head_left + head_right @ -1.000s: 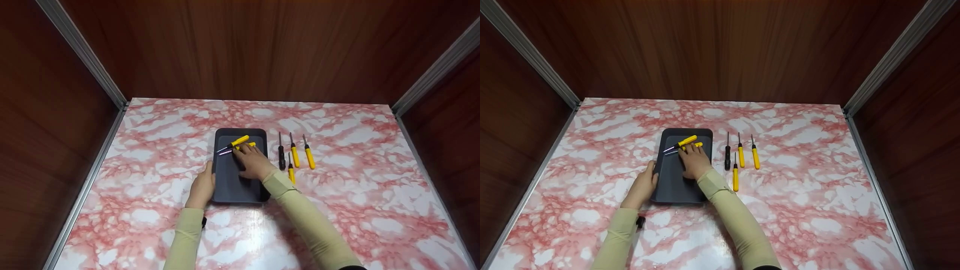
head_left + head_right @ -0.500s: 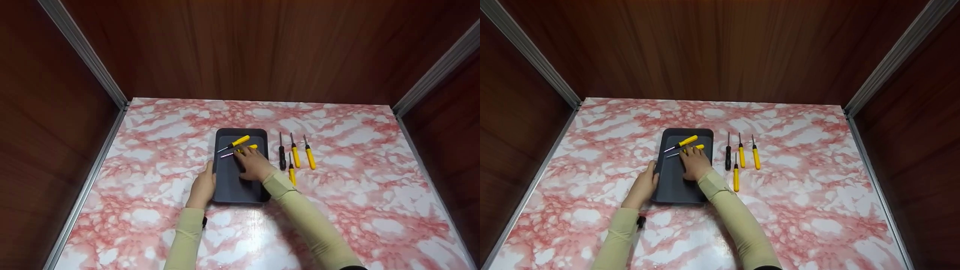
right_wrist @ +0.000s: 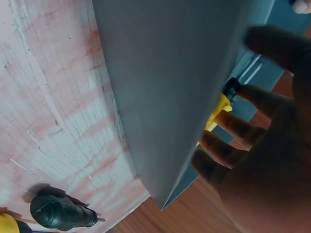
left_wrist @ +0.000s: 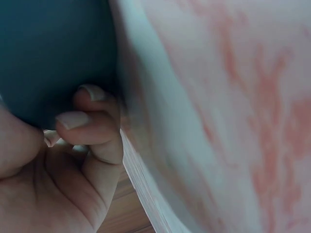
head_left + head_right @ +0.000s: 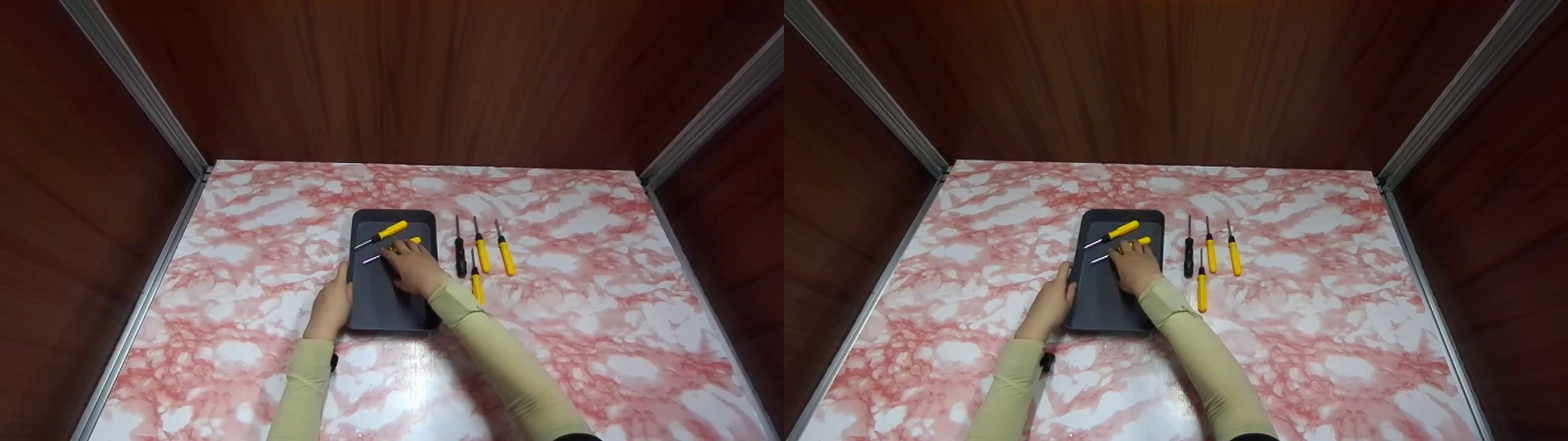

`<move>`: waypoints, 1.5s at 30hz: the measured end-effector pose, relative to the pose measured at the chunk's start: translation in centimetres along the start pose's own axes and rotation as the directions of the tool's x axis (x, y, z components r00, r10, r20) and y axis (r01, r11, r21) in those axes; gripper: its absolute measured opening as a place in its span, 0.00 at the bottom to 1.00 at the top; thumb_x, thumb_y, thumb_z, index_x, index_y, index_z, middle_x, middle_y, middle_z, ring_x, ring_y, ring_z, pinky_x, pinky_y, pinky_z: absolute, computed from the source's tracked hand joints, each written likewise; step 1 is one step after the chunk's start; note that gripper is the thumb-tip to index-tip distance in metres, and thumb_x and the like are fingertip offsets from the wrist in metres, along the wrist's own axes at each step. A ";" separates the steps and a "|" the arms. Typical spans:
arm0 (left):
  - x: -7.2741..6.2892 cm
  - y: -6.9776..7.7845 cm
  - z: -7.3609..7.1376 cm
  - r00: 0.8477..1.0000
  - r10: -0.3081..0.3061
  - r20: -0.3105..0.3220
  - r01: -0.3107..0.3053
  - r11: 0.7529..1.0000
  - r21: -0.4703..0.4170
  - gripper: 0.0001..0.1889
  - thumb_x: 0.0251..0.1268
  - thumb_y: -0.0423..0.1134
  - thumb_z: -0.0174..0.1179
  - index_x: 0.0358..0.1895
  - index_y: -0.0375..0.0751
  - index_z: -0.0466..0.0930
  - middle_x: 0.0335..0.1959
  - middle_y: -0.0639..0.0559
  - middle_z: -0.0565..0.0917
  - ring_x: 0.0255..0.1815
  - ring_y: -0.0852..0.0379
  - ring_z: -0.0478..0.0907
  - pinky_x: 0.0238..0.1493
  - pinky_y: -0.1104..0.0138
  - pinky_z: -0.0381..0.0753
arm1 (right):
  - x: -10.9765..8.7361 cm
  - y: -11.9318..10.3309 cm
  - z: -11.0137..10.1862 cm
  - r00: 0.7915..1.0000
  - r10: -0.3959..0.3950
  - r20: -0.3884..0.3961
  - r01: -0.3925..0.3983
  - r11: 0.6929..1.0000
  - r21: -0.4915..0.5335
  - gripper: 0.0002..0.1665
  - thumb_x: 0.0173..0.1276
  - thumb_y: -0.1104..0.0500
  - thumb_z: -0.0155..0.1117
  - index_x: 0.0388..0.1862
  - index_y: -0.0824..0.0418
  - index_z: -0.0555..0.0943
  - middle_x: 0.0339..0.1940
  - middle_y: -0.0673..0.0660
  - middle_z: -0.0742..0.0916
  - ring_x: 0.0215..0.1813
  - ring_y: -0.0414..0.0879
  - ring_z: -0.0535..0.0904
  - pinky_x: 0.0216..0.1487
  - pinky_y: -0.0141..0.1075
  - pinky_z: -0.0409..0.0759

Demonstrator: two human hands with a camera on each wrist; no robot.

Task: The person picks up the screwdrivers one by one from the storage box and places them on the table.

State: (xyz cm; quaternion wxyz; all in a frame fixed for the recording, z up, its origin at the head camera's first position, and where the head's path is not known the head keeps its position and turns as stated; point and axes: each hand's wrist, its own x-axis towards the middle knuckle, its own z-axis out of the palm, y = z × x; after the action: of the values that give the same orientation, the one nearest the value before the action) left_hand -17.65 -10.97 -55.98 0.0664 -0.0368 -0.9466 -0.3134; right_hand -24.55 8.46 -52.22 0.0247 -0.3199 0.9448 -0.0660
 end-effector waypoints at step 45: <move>0.1 0.0 -0.1 0.999 -0.030 0.021 0.030 1.000 0.008 0.22 0.70 0.33 0.53 0.65 0.38 0.62 0.28 0.32 0.81 0.27 0.37 0.80 0.27 0.47 0.74 | 1.4 0.1 0.5 0.989 -0.065 -0.135 0.033 0.974 -0.224 0.07 0.66 0.59 0.62 0.41 0.54 0.84 0.41 0.57 0.81 0.46 0.53 0.77 0.42 0.48 0.75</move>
State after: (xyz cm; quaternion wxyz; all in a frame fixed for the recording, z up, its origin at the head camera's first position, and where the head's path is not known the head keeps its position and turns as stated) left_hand -17.73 -10.97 -55.89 0.0519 -0.0255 -0.9489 -0.3104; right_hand -25.72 7.65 -52.71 -0.0797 -0.3384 0.9375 0.0164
